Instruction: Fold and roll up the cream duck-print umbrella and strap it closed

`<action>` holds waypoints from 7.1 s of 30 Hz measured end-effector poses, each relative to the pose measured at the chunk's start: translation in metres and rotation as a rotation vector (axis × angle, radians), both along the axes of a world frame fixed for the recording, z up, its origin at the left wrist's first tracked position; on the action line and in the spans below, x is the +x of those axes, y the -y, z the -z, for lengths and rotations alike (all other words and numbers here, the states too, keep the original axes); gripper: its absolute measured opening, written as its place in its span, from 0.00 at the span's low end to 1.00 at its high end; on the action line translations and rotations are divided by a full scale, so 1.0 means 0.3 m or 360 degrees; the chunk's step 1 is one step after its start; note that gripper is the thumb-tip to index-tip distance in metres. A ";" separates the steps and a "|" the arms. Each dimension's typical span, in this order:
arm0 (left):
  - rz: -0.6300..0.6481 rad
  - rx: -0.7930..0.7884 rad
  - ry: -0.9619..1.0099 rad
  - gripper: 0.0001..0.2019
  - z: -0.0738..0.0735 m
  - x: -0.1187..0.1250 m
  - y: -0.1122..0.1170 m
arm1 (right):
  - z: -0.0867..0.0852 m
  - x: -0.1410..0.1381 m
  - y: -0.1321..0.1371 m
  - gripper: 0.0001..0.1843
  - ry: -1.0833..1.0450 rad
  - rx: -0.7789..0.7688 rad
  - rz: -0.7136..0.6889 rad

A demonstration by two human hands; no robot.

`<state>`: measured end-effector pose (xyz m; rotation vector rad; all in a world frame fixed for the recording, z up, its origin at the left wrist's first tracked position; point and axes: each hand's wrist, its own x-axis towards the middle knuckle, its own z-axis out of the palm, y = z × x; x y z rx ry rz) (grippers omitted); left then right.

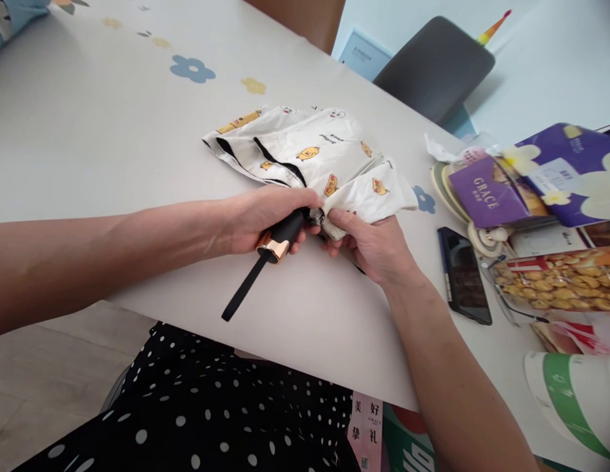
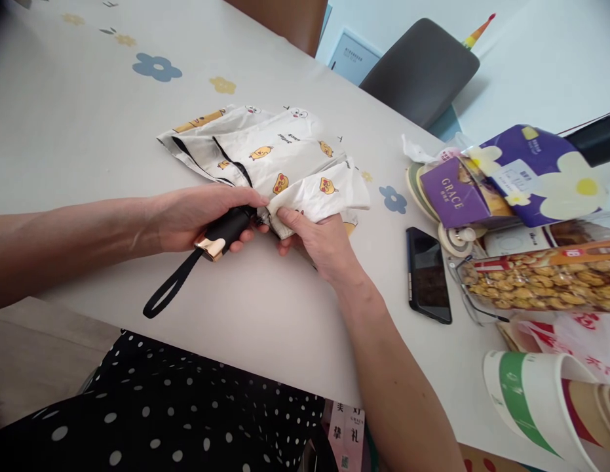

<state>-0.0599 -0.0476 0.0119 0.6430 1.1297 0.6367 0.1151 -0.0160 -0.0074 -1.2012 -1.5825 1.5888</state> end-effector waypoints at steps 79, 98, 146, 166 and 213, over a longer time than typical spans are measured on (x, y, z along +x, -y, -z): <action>-0.0070 0.0006 -0.0043 0.06 -0.010 0.014 0.005 | 0.008 0.003 -0.004 0.15 -0.0206 -0.0016 0.0027; -0.0060 -0.0067 -0.0002 0.07 -0.012 0.007 0.007 | -0.076 0.040 -0.002 0.17 -0.0308 0.0004 0.0107; -0.0238 -0.0099 0.0069 0.15 0.001 -0.005 -0.006 | -0.027 0.092 -0.086 0.16 -0.0817 -0.0723 0.0568; 0.0345 -0.0213 0.0934 0.11 0.062 -0.009 0.012 | -0.370 -0.095 -0.161 0.06 -0.0678 0.0058 0.0398; 0.0181 -0.0181 0.1010 0.14 0.065 -0.001 -0.003 | -0.148 0.211 -0.067 0.09 -0.0178 -0.0051 0.0998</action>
